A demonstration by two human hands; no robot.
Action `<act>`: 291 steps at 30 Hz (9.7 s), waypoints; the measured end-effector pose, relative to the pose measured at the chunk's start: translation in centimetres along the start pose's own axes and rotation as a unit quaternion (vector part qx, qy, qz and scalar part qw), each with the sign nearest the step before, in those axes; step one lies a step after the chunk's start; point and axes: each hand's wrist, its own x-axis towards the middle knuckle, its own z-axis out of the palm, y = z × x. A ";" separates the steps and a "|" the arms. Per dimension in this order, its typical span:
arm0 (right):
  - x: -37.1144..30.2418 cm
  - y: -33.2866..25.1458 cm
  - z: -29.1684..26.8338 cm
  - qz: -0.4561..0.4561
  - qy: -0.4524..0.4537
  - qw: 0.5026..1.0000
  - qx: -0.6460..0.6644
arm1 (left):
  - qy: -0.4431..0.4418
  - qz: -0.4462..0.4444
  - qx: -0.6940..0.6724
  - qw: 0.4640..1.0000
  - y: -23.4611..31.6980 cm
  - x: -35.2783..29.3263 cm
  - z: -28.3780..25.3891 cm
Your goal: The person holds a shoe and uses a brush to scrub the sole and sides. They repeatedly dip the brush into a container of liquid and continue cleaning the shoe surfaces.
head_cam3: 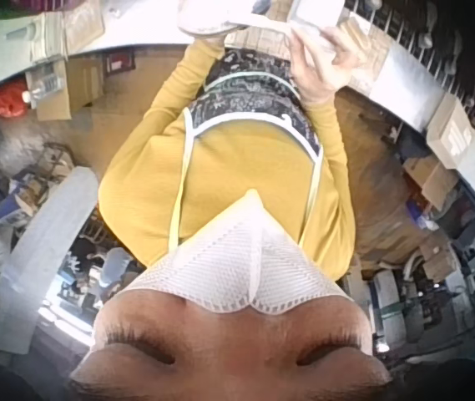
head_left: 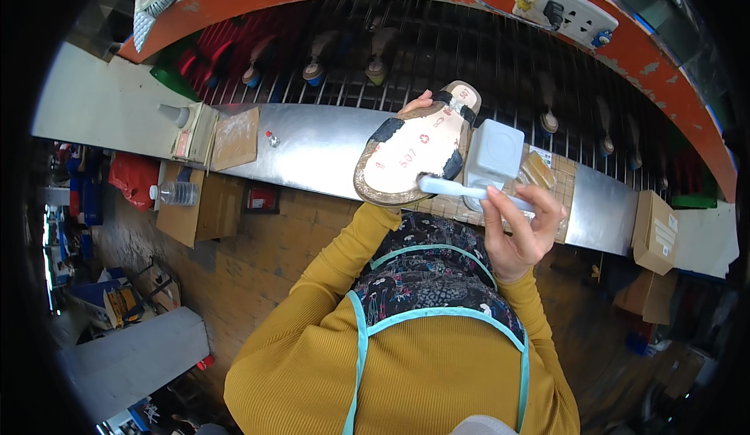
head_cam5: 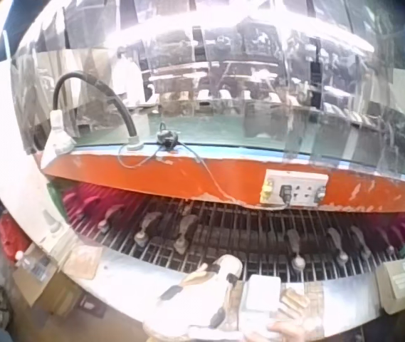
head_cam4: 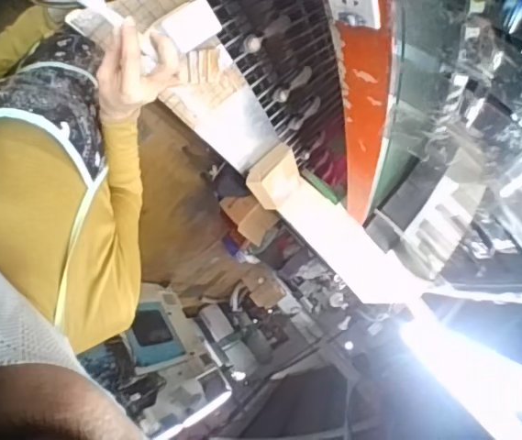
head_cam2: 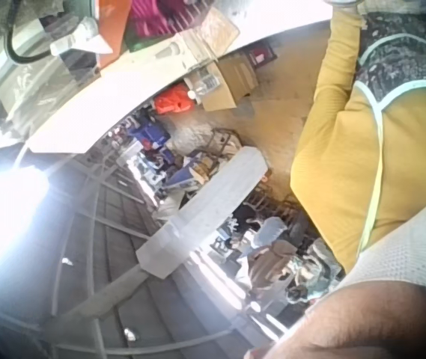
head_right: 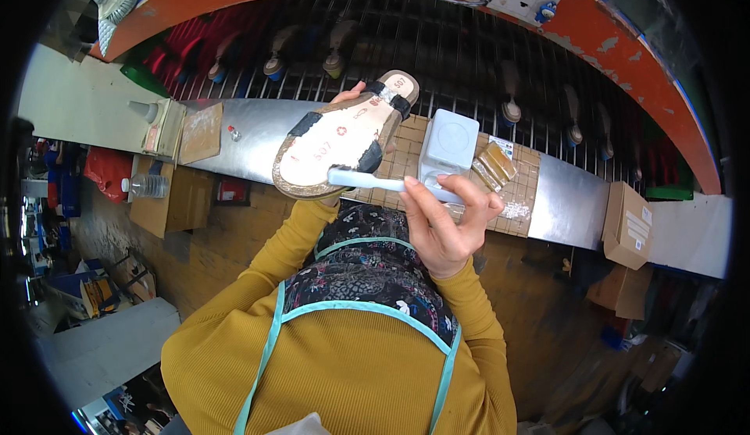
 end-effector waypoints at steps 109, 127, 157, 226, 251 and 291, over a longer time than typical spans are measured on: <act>2.7 2.7 1.3 0.175 -0.113 0.961 0.180 | 0.032 -0.265 -0.002 0.964 7.5 -2.3 1.7; 4.6 2.5 1.5 0.047 -0.040 0.998 -0.026 | 0.043 -0.165 0.198 0.965 4.9 -2.0 0.9; 3.0 4.0 0.5 -0.038 -0.044 0.997 0.041 | 0.048 -0.211 0.058 0.975 6.6 1.4 3.0; -0.6 1.8 -1.1 0.231 -0.144 0.948 0.164 | 0.217 0.019 0.109 0.970 5.1 1.1 0.5; -0.9 1.5 -0.3 0.067 -0.066 0.987 0.128 | 0.144 -0.139 -0.050 0.978 6.4 2.2 -0.5; 0.5 1.4 -0.8 0.006 -0.143 0.981 0.132 | 0.036 -0.277 -0.048 0.959 3.9 2.4 -0.6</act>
